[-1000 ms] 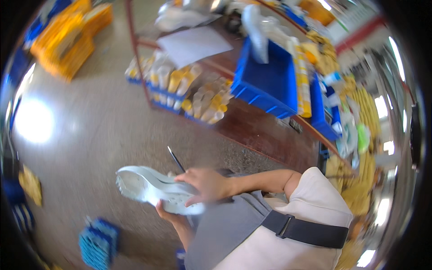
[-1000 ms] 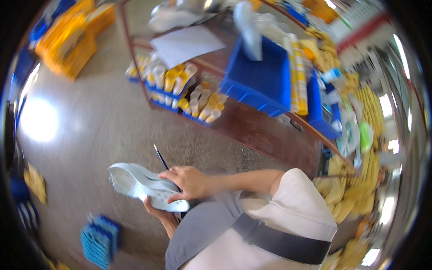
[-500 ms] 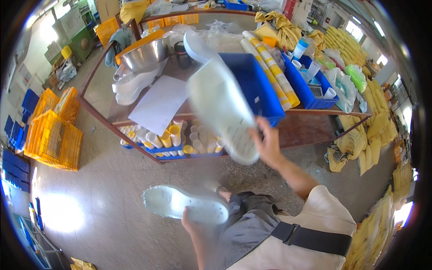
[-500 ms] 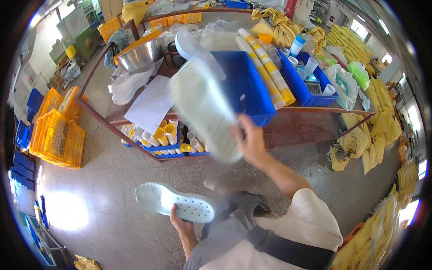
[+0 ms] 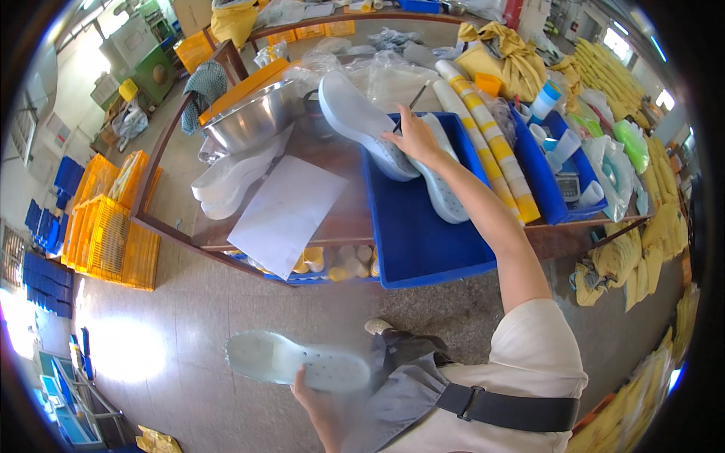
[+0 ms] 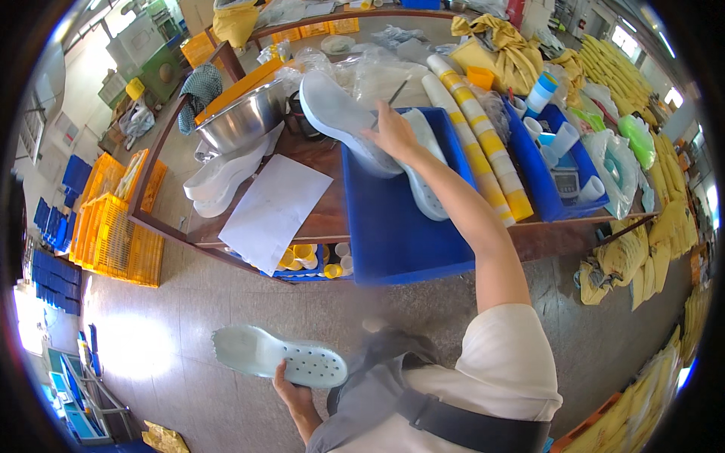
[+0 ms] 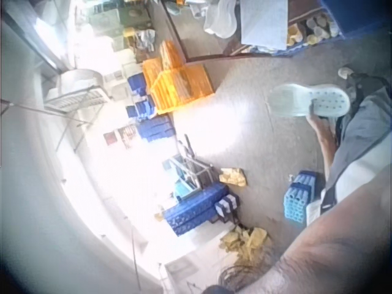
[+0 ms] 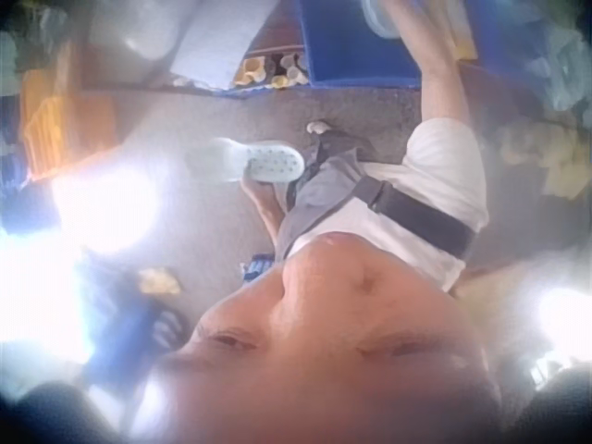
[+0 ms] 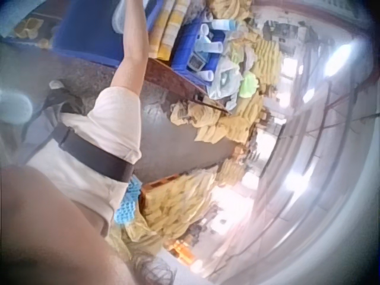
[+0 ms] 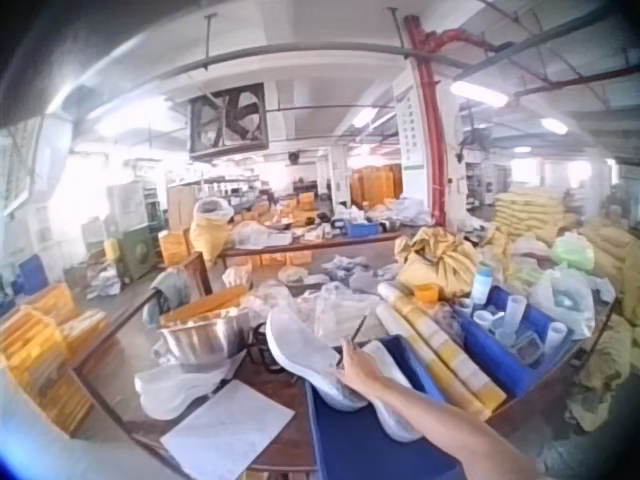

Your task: The person moves around a workshop, handling yellow sacks and a blue tray, then retrieves light blue slipper soles. They use a pen to mark the soles, place them into a plastic bag, and continue marking additional soles while walking through the area.

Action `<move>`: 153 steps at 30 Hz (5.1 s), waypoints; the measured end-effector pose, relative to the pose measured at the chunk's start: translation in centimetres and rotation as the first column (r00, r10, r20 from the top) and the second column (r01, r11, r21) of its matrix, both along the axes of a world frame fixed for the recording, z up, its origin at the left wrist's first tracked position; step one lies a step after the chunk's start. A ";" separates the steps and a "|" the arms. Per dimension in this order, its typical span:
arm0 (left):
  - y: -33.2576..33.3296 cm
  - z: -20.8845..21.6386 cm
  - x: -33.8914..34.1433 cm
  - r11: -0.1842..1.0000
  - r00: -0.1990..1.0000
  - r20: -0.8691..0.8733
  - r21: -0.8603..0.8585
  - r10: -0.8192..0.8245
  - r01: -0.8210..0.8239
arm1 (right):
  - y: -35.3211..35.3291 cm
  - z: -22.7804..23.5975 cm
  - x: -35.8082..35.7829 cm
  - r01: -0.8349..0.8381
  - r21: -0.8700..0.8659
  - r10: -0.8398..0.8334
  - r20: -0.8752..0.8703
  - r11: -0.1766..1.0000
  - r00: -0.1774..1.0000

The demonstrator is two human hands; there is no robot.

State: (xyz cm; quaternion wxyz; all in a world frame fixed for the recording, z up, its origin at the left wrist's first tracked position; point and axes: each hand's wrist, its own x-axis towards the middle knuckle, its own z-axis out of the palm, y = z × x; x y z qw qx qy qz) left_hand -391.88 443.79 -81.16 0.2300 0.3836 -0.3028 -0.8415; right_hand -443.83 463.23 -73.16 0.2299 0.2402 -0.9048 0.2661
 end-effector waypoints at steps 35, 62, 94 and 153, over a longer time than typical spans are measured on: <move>-59.7 -0.6 23.2 0.938 0.970 0.160 -0.322 0.185 -0.125 | -77.3 -10.8 54.8 -0.273 -0.511 0.371 0.822 0.815 -0.431; -153.7 -3.7 64.2 0.532 0.532 -0.034 -0.004 0.846 -0.847 | -186.3 -4.1 99.9 -0.582 -0.783 0.585 0.372 -0.219 -0.721; -286.0 0.0 112.2 0.587 0.615 -0.198 -0.185 0.763 -0.788 | -318.4 -0.6 153.0 -0.648 -0.573 0.698 0.174 -0.502 -0.694; -418.2 0.8 221.7 -0.099 -0.100 0.022 -0.066 0.995 -0.993 | -457.9 2.0 274.6 0.120 -0.697 -0.399 0.253 -0.707 -0.882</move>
